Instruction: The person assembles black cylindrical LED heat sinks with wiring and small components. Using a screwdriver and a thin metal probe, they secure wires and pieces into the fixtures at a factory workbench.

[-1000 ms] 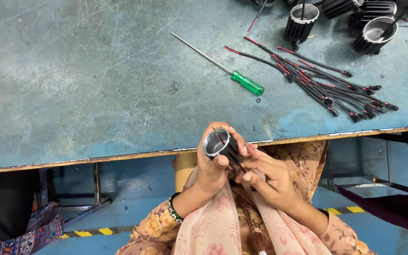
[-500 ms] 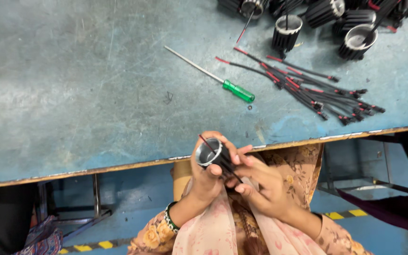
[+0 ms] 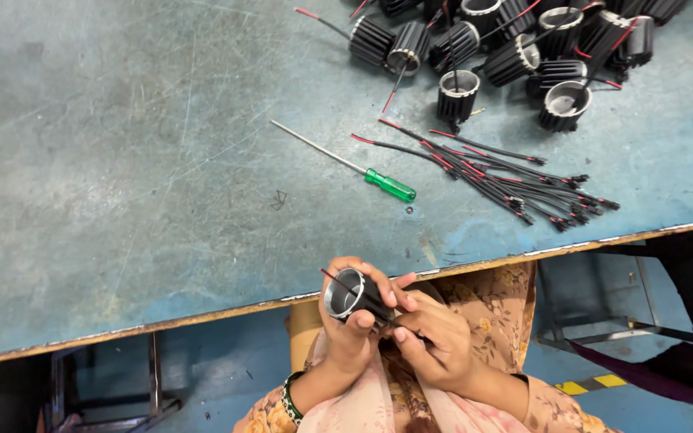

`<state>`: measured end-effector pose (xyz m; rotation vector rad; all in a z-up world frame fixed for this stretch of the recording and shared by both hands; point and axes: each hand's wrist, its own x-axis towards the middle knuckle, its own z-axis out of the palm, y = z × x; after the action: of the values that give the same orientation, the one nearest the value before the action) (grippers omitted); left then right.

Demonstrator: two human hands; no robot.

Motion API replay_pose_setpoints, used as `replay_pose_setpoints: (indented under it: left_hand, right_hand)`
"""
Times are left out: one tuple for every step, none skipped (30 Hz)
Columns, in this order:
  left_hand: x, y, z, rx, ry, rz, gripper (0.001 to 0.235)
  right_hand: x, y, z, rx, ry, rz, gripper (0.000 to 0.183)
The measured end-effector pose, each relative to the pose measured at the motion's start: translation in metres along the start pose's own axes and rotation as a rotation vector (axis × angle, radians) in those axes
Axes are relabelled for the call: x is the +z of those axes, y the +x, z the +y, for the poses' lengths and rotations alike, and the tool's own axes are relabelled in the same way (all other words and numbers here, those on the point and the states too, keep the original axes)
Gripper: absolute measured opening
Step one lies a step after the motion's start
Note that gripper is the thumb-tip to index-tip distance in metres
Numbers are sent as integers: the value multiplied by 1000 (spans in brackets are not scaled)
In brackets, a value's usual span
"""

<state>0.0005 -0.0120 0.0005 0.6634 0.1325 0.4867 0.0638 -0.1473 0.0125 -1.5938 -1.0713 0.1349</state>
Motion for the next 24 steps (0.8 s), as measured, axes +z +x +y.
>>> replay_pose_setpoints:
  left_hand:
    - [1,-3,-2,-4,1,9,73]
    - [1,-6,-3,14,48,-13,72]
    - [2,-9,-4,37,99,-37,71]
    - [1,-10,-5,60,148,-60,70]
    - [-1,-10,-7,40,117,-57,70]
    - [-3,-9,-7,20,86,-53,69]
    - [-5,-7,-7,4,56,-50,69]
    - [-7,-1,-6,-18,116,-77,66]
    - [-10,6,-4,-38,176,-98,63]
    - [-12,12,-2,-58,237,-119,60]
    - [-11,16,1,-91,291,-119,64]
    - [-9,19,5,-125,344,-119,68]
    - [-5,24,10,-157,396,-127,73]
    - [-2,27,15,-108,554,-142,79]
    - [2,29,21,-62,711,-160,84]
    - [7,30,25,-15,868,-179,90]
    - [12,31,27,35,939,-204,91]
    - [16,32,28,86,1009,-230,92]
    - [18,31,30,140,1082,-248,94]
    - [19,30,32,154,1116,-256,95]
    - [19,29,33,174,1150,-254,96]
    - [19,29,35,193,1185,-253,97]
    - [18,30,36,164,1186,-245,97]
    - [17,31,36,135,1186,-238,98]
  right_hand:
    - [2,-1,-1,-20,-6,21,12]
    - [2,-3,-2,-26,-32,34,13]
    - [2,-3,-1,-35,-56,48,13]
    - [2,-4,-1,-45,-80,61,14]
    - [1,-5,1,-19,-60,30,13]
    - [0,-4,4,6,-40,-1,12]
    - [-3,-3,6,27,-18,-33,10]
    - [-9,0,9,41,-59,-80,10]
    - [-18,6,13,56,-98,-132,11]
    - [-27,14,16,71,-136,-184,14]
    - [-41,21,16,133,-118,-123,13]
    - [-52,26,12,196,-99,-63,14]
    - [-55,31,6,204,-92,29,16]
    - [-58,35,-1,212,-84,120,18]
    - [-60,38,-7,223,-78,217,20]
    - [-59,42,-11,212,-62,175,22]
    - [-55,47,-12,199,-45,138,25]
    - [-51,50,-14,186,-29,101,28]
    - [-49,52,-15,219,0,79,26]
    - [-46,52,-17,251,29,56,23]
    - [-44,53,-17,279,59,25,21]
    - [-42,52,-18,242,56,34,19]
    - [-40,50,-19,202,53,36,17]
    - [-37,49,-20,161,52,38,15]
